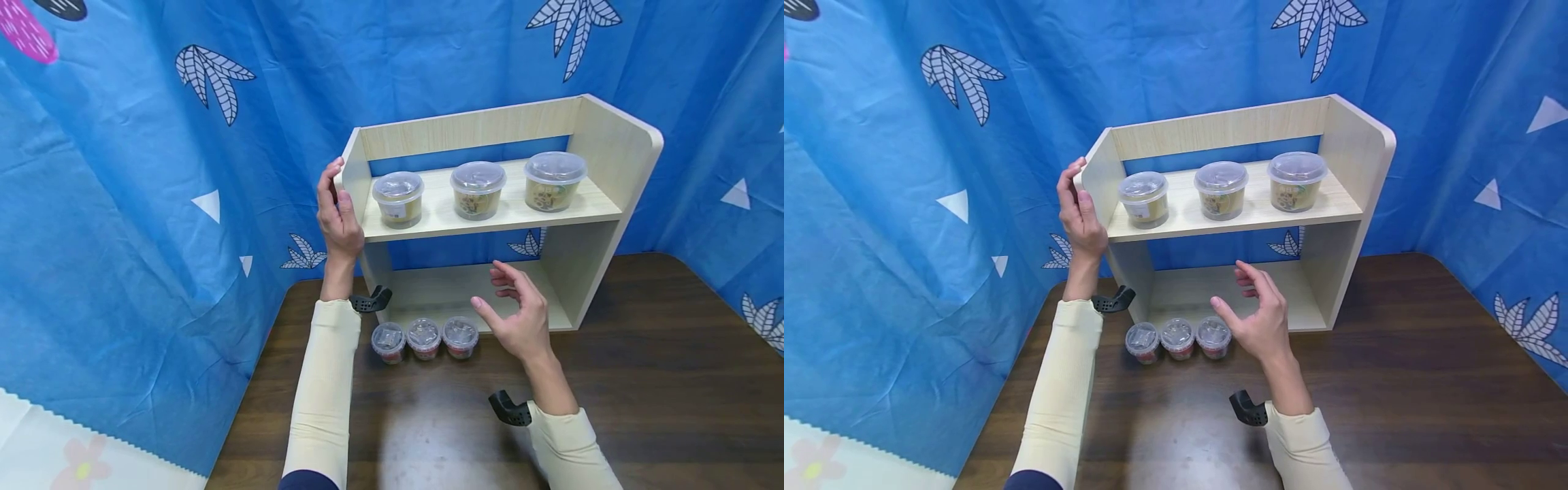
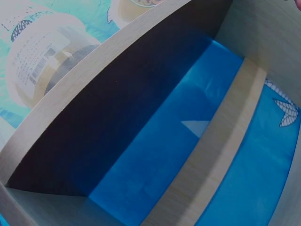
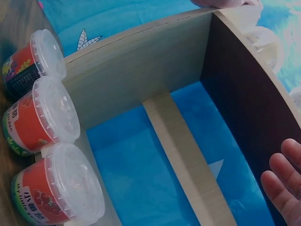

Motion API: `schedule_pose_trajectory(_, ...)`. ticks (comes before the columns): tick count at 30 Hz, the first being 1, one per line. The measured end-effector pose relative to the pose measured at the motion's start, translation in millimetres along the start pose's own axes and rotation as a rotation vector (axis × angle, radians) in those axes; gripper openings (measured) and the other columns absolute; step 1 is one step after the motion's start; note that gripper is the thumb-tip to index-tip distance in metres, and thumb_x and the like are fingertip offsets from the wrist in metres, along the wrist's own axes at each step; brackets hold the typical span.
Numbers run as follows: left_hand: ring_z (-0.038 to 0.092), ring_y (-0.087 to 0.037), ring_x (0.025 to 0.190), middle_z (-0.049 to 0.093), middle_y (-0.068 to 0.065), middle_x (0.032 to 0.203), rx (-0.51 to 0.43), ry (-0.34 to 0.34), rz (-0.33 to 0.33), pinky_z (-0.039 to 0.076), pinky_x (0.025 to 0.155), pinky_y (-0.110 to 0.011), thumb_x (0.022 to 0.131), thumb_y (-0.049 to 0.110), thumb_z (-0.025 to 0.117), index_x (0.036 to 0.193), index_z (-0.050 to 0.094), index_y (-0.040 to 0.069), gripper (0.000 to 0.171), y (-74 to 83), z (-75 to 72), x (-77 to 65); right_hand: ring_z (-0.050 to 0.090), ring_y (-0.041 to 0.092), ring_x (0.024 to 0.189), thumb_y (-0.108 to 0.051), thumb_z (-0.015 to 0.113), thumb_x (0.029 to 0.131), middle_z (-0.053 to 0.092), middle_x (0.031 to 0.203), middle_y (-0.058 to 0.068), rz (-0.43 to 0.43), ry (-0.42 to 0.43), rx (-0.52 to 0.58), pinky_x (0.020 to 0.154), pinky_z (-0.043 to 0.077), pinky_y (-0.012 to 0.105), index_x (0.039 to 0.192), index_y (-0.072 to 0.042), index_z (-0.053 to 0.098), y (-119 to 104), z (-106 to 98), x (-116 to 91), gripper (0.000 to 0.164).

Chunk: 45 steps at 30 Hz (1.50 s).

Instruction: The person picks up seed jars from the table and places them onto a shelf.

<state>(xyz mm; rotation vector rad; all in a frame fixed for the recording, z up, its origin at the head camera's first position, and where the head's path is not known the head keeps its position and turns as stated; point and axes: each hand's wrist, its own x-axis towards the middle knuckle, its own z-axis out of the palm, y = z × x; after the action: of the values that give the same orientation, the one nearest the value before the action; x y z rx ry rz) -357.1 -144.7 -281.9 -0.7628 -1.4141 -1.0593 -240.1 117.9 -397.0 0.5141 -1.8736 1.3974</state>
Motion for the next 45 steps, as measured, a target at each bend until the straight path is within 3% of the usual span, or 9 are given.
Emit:
schedule_pose_trajectory(3,0.052,-0.052,0.113,0.048,-0.036,0.131,-0.007,0.002,0.006,0.046,0.086,-0.065,0.090,-0.012,0.036,0.124,0.041,-0.019,0.035,12.5,0.7,3.9,0.061,0.030,0.097,-0.004,0.081,0.073,0.066,0.115,0.016,0.007,-0.016,-0.001,0.081,0.050,0.018,0.132,-0.001,0.058,3,1,-2,0.063)
schedule_pose_trajectory(8,0.051,-0.052,0.114,0.048,-0.037,0.129,-0.018,0.000,-0.008,0.045,0.089,-0.065,0.089,-0.012,0.036,0.123,0.040,-0.019,0.035,29.4,0.5,8.6,0.060,0.028,0.098,-0.005,0.083,0.072,0.065,0.115,0.015,0.026,-0.041,-0.021,0.081,0.051,0.019,0.133,-0.001,0.057,10,1,-6,0.066)
schedule_pose_trajectory(15,0.054,-0.037,0.119,0.051,-0.024,0.137,0.014,-0.002,-0.010,0.050,0.092,-0.053,0.095,0.000,0.037,0.129,0.043,-0.010,0.036,-3.1,-0.5,-1.2,0.060,0.031,0.100,-0.004,0.083,0.071,0.064,0.116,0.017,0.054,-0.069,-0.043,0.082,0.051,0.021,0.133,0.002,0.056,18,2,-12,0.068)
schedule_pose_trajectory(20,0.051,-0.051,0.114,0.047,-0.037,0.130,-0.017,-0.003,-0.005,0.046,0.088,-0.064,0.090,-0.012,0.036,0.123,0.040,-0.019,0.034,18.6,0.1,5.5,0.060,0.029,0.101,-0.008,0.083,0.072,0.063,0.118,0.017,0.083,-0.089,-0.053,0.083,0.050,0.019,0.134,0.001,0.055,23,3,-16,0.069)
schedule_pose_trajectory(25,0.051,-0.054,0.111,0.047,-0.039,0.128,-0.011,-0.004,-0.022,0.049,0.090,-0.058,0.089,-0.015,0.035,0.122,0.040,-0.020,0.034,32.6,-0.3,9.3,0.060,0.031,0.102,-0.011,0.083,0.073,0.062,0.120,0.017,0.109,-0.110,-0.075,0.083,0.050,0.019,0.135,0.000,0.054,30,4,-22,0.070)
schedule_pose_trajectory(31,0.050,-0.055,0.111,0.047,-0.039,0.128,-0.017,-0.002,-0.004,0.047,0.087,-0.065,0.090,-0.013,0.035,0.122,0.040,-0.020,0.033,31.5,0.5,9.6,0.059,0.032,0.106,-0.015,0.084,0.074,0.060,0.124,0.017,0.147,-0.159,-0.110,0.085,0.050,0.023,0.138,-0.002,0.052,39,5,-29,0.072)
schedule_pose_trajectory(39,0.051,-0.053,0.112,0.047,-0.039,0.127,-0.005,-0.002,-0.012,0.047,0.088,-0.064,0.089,-0.013,0.036,0.121,0.040,-0.020,0.033,32.6,0.8,11.9,0.057,0.034,0.109,-0.014,0.086,0.072,0.057,0.127,0.019,0.175,-0.200,-0.114,0.086,0.051,0.051,0.139,0.001,0.049,49,8,-39,0.077)
schedule_pose_trajectory(45,0.052,-0.051,0.113,0.048,-0.037,0.130,-0.010,0.007,-0.001,0.047,0.087,-0.064,0.091,-0.011,0.036,0.123,0.041,-0.019,0.034,13.5,0.9,4.2,0.057,0.033,0.109,-0.014,0.085,0.073,0.058,0.125,0.018,0.184,-0.231,-0.109,0.085,0.051,0.052,0.138,0.000,0.051,59,12,-50,0.075)
